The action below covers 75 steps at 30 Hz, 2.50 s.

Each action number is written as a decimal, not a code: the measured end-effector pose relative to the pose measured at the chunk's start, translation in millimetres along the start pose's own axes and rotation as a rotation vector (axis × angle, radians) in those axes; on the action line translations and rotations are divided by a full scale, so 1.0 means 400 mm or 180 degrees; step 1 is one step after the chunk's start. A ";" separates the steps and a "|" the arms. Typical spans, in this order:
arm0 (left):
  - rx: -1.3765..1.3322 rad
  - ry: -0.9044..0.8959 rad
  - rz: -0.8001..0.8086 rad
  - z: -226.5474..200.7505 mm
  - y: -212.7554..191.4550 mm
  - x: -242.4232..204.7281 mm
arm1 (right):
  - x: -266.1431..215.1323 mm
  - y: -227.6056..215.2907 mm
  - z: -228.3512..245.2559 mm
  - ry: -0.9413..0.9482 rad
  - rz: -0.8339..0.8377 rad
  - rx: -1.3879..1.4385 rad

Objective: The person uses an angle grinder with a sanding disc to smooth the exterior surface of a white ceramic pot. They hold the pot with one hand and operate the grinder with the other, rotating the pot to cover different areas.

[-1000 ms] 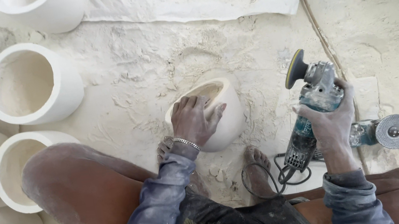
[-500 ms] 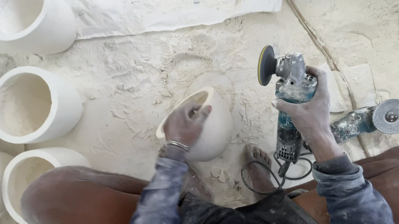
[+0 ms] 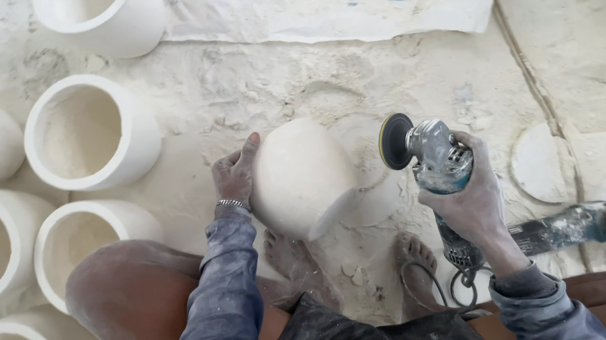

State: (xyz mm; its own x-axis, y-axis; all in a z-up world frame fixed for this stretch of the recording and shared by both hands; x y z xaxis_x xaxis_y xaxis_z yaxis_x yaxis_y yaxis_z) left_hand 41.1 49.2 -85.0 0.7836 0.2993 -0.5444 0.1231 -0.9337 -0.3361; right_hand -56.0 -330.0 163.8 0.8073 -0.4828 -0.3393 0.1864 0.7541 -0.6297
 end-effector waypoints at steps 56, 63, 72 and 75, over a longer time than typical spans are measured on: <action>-0.0978 -0.0368 0.0221 -0.009 -0.031 -0.041 | -0.084 0.163 0.027 -0.0964 0.1126 -0.0769; -0.1422 -0.0117 0.0110 0.107 -0.054 0.000 | 0.062 0.182 -0.037 0.0459 0.1291 -0.0078; -0.0866 0.0097 0.0090 -0.088 -0.067 -0.150 | -0.168 0.203 0.024 -0.2506 0.1299 -0.1406; -0.1237 0.0460 0.0031 -0.024 -0.071 -0.119 | -0.089 0.163 0.055 -0.1867 0.0914 -0.1047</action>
State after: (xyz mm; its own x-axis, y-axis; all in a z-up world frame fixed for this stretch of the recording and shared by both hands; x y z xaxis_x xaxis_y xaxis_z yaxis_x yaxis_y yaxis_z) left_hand 6.2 59.8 -42.1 0.8598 0.2853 -0.4234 0.3144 -0.9493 -0.0013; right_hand -60.2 -254.0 150.4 0.9834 0.1013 -0.1504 -0.1810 0.5978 -0.7809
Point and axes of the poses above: each hand's wrist, its own x-axis towards the middle knuckle, its own y-axis out of the palm, z = x × y, the point moved 4 cm from there along x, towards the middle knuckle, and after that the axes turned 6 degrees about x, right-handed, at the moved point
